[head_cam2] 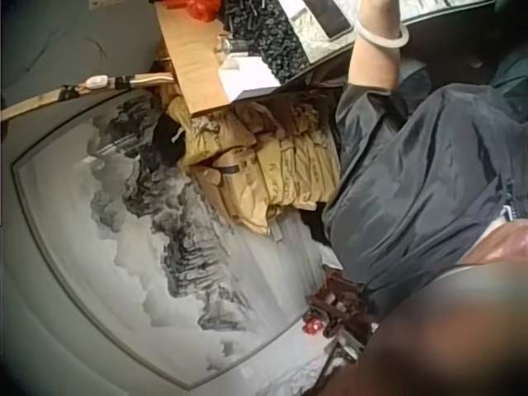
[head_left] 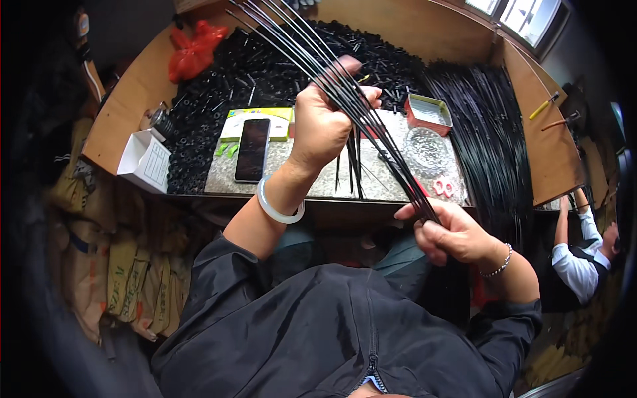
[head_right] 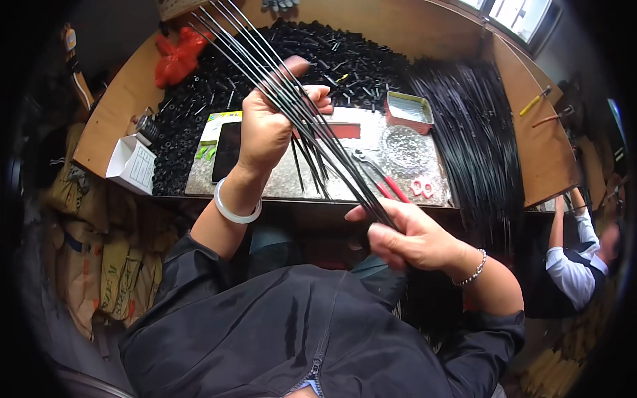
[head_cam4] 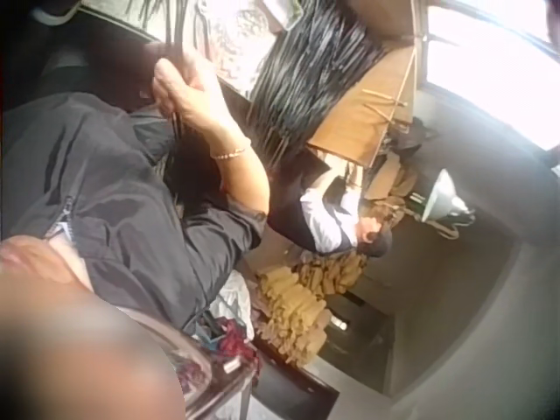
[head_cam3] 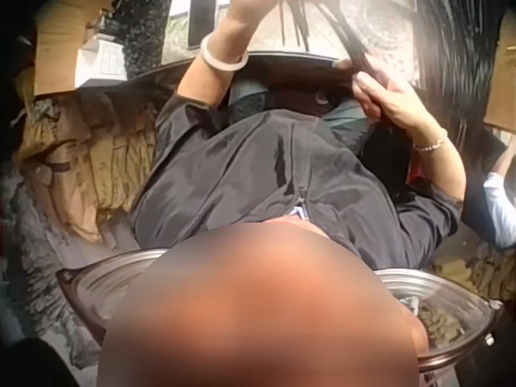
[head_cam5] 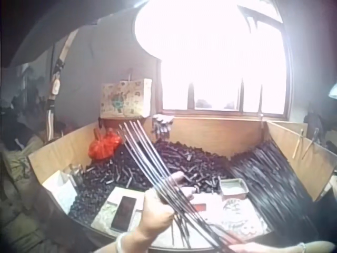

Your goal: Assembling wire harnesses by inserting wires into connectors and crimping them using a tool.

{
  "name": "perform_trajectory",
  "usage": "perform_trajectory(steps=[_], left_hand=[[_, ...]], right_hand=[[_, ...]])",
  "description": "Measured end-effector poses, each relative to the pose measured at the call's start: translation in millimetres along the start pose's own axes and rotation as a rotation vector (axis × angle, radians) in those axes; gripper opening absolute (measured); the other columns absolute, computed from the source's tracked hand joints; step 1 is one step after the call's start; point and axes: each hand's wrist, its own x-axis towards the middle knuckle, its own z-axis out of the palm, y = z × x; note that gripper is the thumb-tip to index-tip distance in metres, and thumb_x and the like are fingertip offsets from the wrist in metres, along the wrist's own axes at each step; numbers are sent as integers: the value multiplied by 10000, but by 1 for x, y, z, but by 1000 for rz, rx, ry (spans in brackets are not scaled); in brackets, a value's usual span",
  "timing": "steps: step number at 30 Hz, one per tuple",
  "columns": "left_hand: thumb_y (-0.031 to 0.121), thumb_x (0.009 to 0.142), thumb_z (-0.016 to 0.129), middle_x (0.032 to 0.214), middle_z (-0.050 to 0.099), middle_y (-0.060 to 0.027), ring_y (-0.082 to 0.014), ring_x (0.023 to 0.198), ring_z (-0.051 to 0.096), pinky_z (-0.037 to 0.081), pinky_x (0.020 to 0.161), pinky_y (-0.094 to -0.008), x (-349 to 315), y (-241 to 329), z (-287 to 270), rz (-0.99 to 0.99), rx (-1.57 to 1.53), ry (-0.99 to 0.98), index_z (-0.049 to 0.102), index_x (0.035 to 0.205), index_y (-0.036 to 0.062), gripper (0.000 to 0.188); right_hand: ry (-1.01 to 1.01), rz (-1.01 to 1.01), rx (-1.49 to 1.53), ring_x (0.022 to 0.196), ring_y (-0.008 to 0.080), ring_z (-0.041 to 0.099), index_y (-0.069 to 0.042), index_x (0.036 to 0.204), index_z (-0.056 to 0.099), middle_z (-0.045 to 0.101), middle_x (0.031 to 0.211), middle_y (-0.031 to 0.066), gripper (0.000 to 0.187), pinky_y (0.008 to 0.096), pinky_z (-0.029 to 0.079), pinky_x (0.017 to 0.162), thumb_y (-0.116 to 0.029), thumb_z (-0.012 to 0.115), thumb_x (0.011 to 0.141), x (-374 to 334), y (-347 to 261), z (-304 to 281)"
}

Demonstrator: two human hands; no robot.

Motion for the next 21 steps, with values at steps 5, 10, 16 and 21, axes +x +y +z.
perform_trajectory(steps=[5,10,16,21], left_hand=[[-95,775,504,921,660,-102,-158,809,652,548,691,-261,-5,7,-17,-109,142,-85,600,1058,-59,302],[-71,809,497,898,665,-133,-184,832,650,538,736,-284,-7,8,-22,-93,175,-136,595,1049,-77,260],[47,874,566,936,665,-115,-155,872,632,503,801,-273,-17,-26,-20,-127,299,-164,594,1061,-46,211],[109,883,567,801,678,-81,-158,793,651,494,721,-295,-72,-89,-36,-204,510,-368,638,972,3,156]], right_hand=[[88,-108,52,448,74,436,6,1237,402,523,693,46,389,201,374,408,-241,470,944,6,5,8],[92,-131,23,491,98,488,-2,1265,379,561,741,73,416,211,433,466,-250,470,943,21,13,8],[256,-119,31,391,36,283,-5,1039,512,392,524,-28,286,189,230,370,-251,378,980,22,16,10],[354,-207,12,382,27,251,-9,940,464,330,497,-44,259,190,203,360,-252,382,976,-1,24,7]])
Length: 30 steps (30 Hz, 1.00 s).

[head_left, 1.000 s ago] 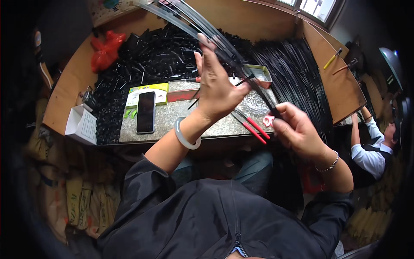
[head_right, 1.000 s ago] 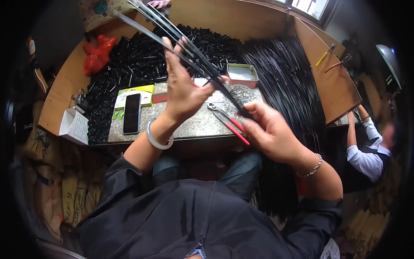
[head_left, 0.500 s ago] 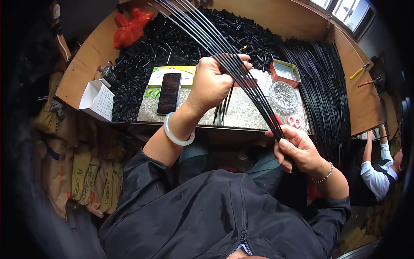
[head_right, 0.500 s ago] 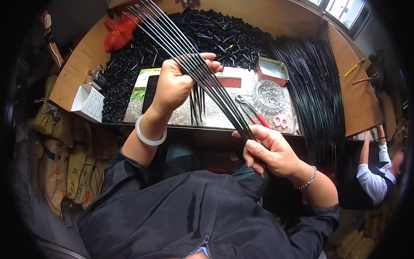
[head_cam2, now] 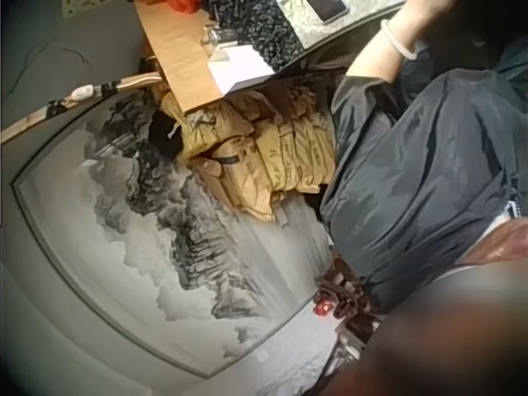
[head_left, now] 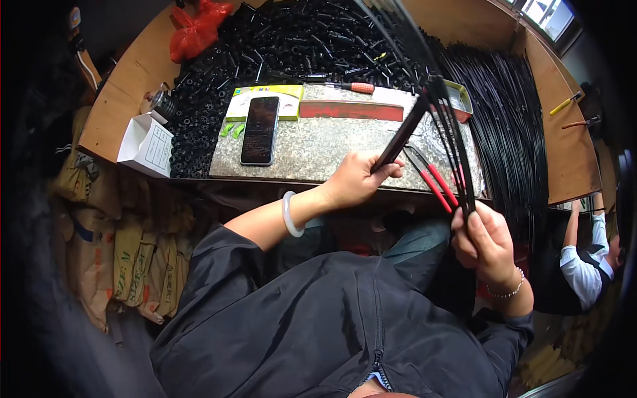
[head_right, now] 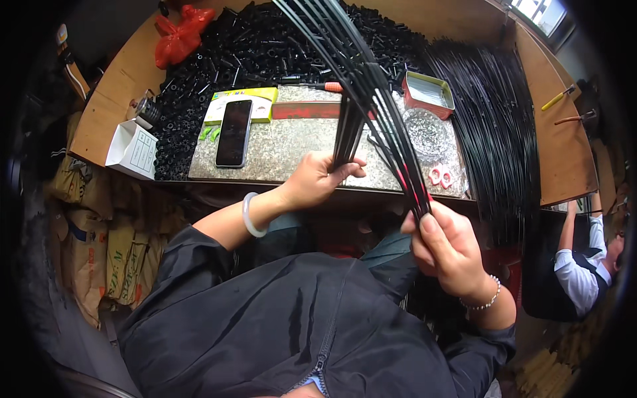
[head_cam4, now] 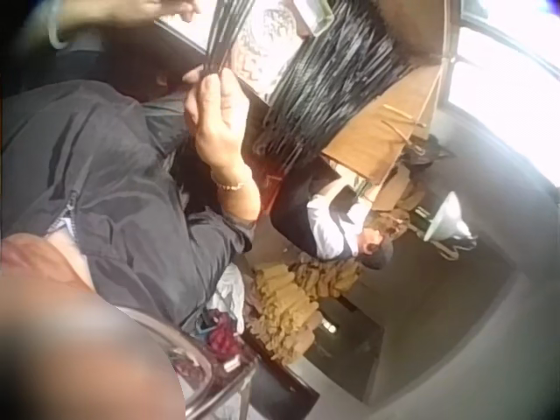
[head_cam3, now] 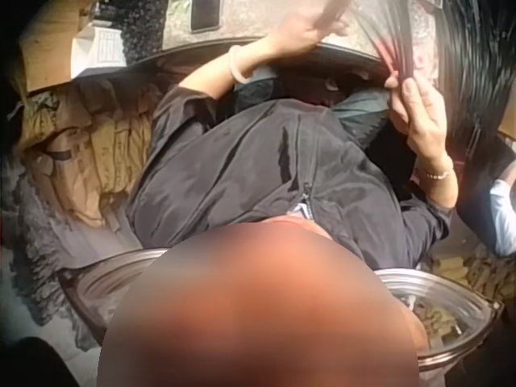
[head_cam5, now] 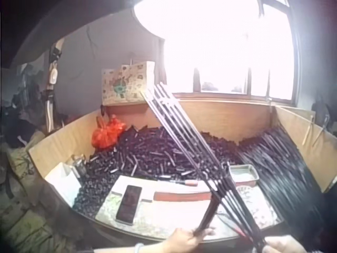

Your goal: Assembling wire harnesses by inserting wires into connectors and crimping them using a tool.

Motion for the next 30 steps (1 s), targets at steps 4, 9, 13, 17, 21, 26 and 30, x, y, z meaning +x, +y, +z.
perform_trajectory(steps=[4,9,13,17,21,26,30], left_hand=[[-43,734,579,838,649,-123,-275,780,637,504,705,-326,61,-32,-39,464,510,224,633,893,45,189],[209,775,555,1239,517,-140,-293,1109,510,435,924,-352,118,-77,-109,241,1300,57,531,1205,125,438],[366,632,717,1359,369,-191,-412,1248,340,301,1034,-469,83,-49,-101,80,1528,-273,354,1343,136,830],[449,525,819,1459,234,-141,-420,1348,135,178,1070,-526,37,-34,-70,247,927,-432,305,1392,199,1038],[243,810,652,1345,442,-79,-350,1358,190,148,1074,-535,24,-73,-46,399,444,-227,606,1054,131,272],[184,793,624,1259,488,-86,-305,1299,334,210,1055,-569,17,-94,-42,561,656,-393,570,1158,206,369],[216,708,676,1352,410,-100,-293,1308,320,216,1058,-567,3,-108,-51,535,872,-499,485,1266,278,593]], right_hand=[[90,-116,-106,449,23,297,-9,952,470,408,586,-35,243,173,236,411,-244,410,967,-3,46,5],[327,-409,-411,524,96,469,5,929,559,490,592,28,149,232,393,505,-70,430,925,64,164,5],[340,-410,-449,484,121,470,-7,927,558,479,575,37,158,251,386,473,-130,459,941,94,222,6],[352,-401,-426,481,118,470,-10,943,549,475,573,42,151,250,386,470,-128,454,942,107,248,8],[231,-327,-528,528,227,534,-7,976,536,520,610,86,173,311,428,514,-160,467,936,126,259,3],[103,-157,-1100,889,385,582,6,1128,538,624,906,193,333,392,469,819,-196,566,865,111,221,-9],[-157,-133,-841,736,188,631,20,952,621,645,807,144,178,286,476,662,-78,629,804,126,120,-32]])
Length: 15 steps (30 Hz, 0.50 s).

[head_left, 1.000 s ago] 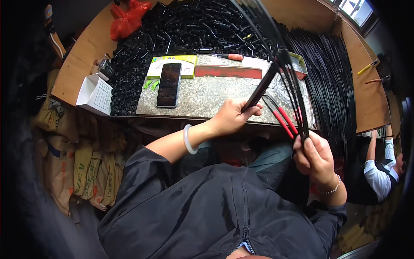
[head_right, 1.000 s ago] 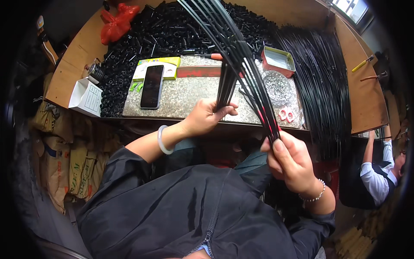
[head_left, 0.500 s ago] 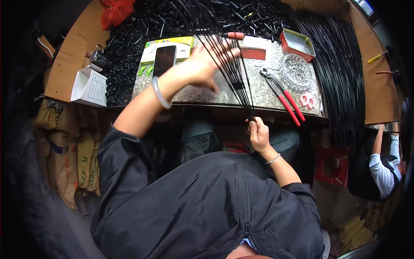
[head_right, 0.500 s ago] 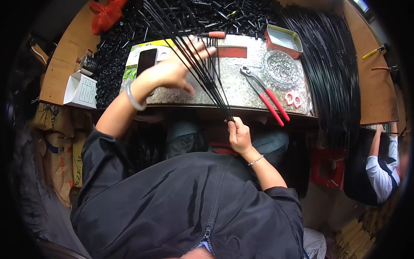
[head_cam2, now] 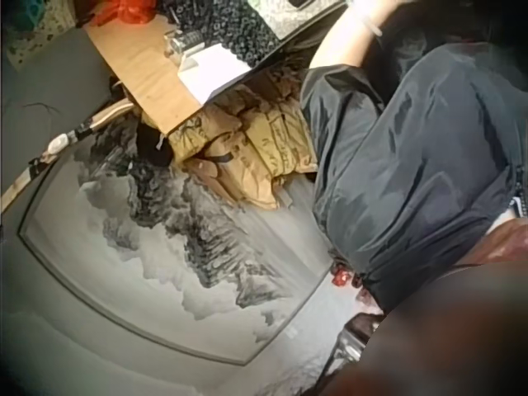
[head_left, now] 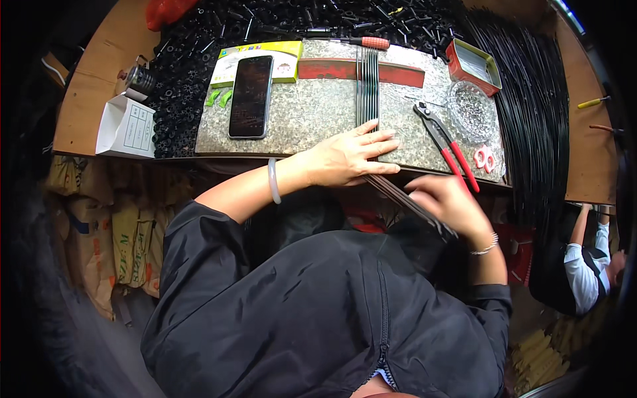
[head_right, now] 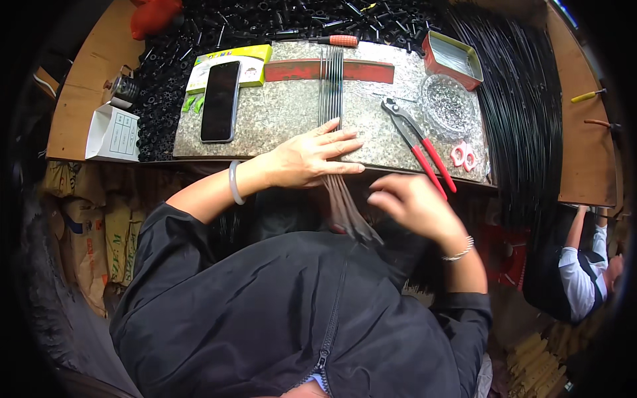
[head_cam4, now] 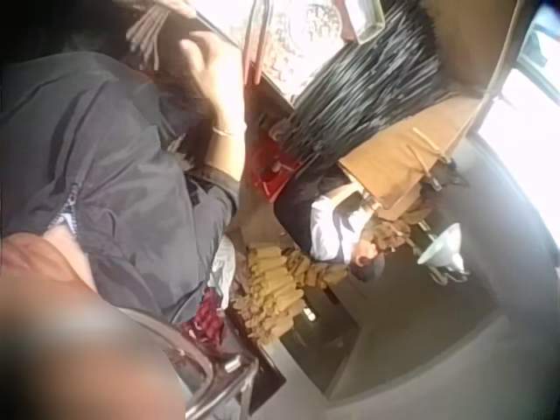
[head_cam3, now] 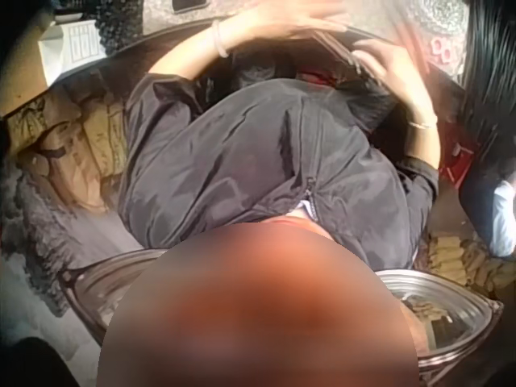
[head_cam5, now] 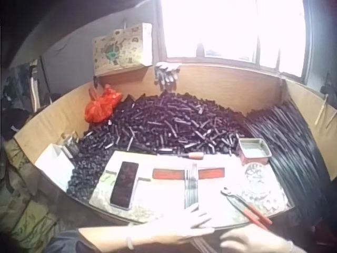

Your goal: Assembling wire harnesses by inserting wires into connectors and crimping them using a tool.

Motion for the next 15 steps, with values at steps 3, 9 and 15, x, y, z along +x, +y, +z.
perform_trajectory(steps=[3,9,15], left_hand=[[265,704,685,1377,364,-138,-330,1325,273,170,1056,-597,4,4,-12,-92,86,-62,441,1293,351,643],[273,729,642,1349,367,-204,-445,1308,236,146,1040,-628,6,-6,-3,-136,84,2,401,1284,477,639],[201,772,558,1296,395,-203,-467,1280,272,169,1023,-646,1,-24,0,-139,58,48,381,1287,500,622]], right_hand=[[414,-29,-224,628,143,587,18,879,643,637,731,98,128,262,452,580,-88,632,807,34,11,-58],[650,120,-589,696,189,643,-5,934,661,666,803,129,188,280,492,666,-142,642,806,126,100,-154],[325,362,-554,721,189,639,8,931,661,671,807,141,205,296,488,709,-115,655,767,178,138,-176]])
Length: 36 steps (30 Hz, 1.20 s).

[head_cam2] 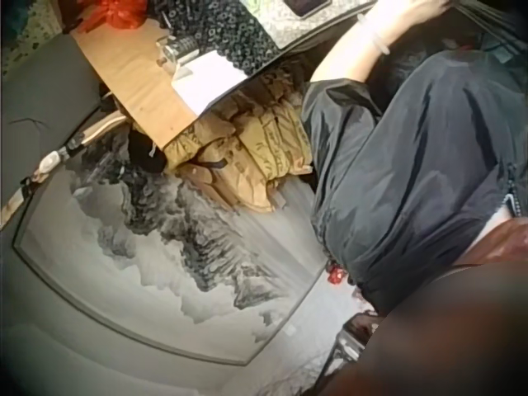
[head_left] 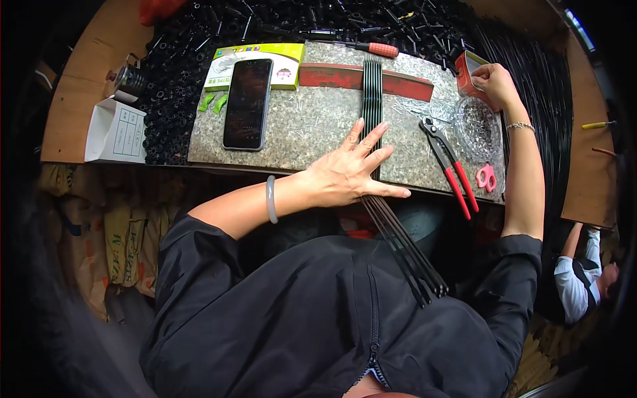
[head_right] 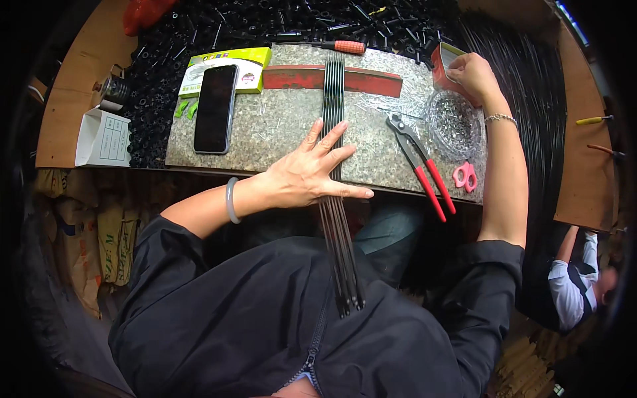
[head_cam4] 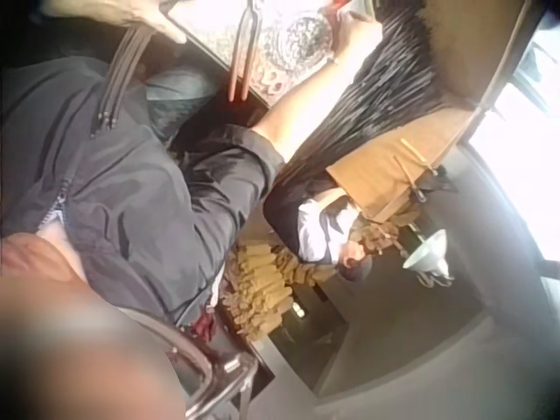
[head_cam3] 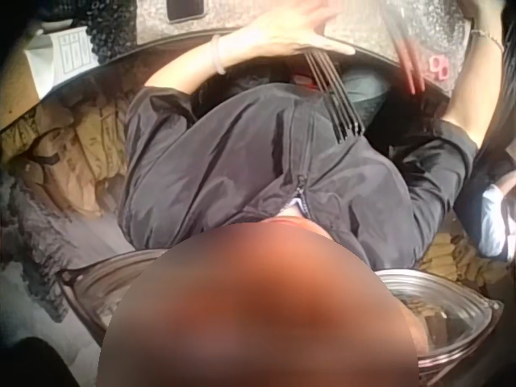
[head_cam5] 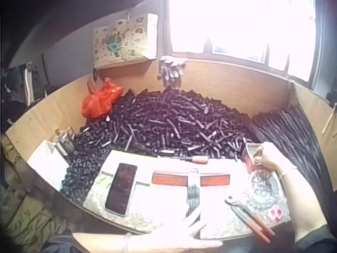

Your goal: Assembling wire harnesses by inserting wires into connectors and crimping them using a tool.

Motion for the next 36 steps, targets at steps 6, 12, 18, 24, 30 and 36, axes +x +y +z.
perform_trajectory(steps=[6,12,18,24,30,36], left_hand=[[179,790,516,1318,375,-225,-466,1271,295,176,1014,-653,1,-6,4,4,-15,3,373,1300,487,612],[187,815,465,1357,349,-245,-460,1279,296,169,1017,-651,2,-8,10,-7,3,7,361,1310,480,585],[216,756,569,1395,287,-230,-477,1288,253,200,1004,-656,3,-12,13,-8,20,9,382,1295,482,630],[219,819,460,1343,369,-246,-462,1271,307,147,1026,-646,4,-11,13,-4,14,20,391,1297,464,541],[234,809,480,1345,365,-249,-467,1273,301,142,1027,-646,1,-13,14,-6,9,31,395,1297,459,544],[234,802,493,1346,364,-249,-466,1275,298,145,1026,-645,-1,-15,14,-6,8,23,386,1303,459,560]], right_hand=[[120,-27,18,712,174,630,14,858,657,659,771,124,167,300,482,680,-123,658,764,-2,-1,5],[322,-289,314,687,90,536,-1,939,571,597,767,30,145,231,443,636,-137,545,896,-17,-57,6],[58,-396,360,685,104,533,21,897,604,606,747,57,171,240,449,663,-146,588,863,-10,-115,59],[1,-296,379,664,82,525,19,890,612,613,724,39,197,248,445,635,-173,608,847,-10,-123,67],[-23,-265,441,681,66,521,19,890,609,619,736,29,213,245,443,642,-190,605,852,-10,-126,67],[-8,-265,435,690,69,527,18,889,609,626,741,31,212,245,445,649,-191,605,851,-6,-127,73]])
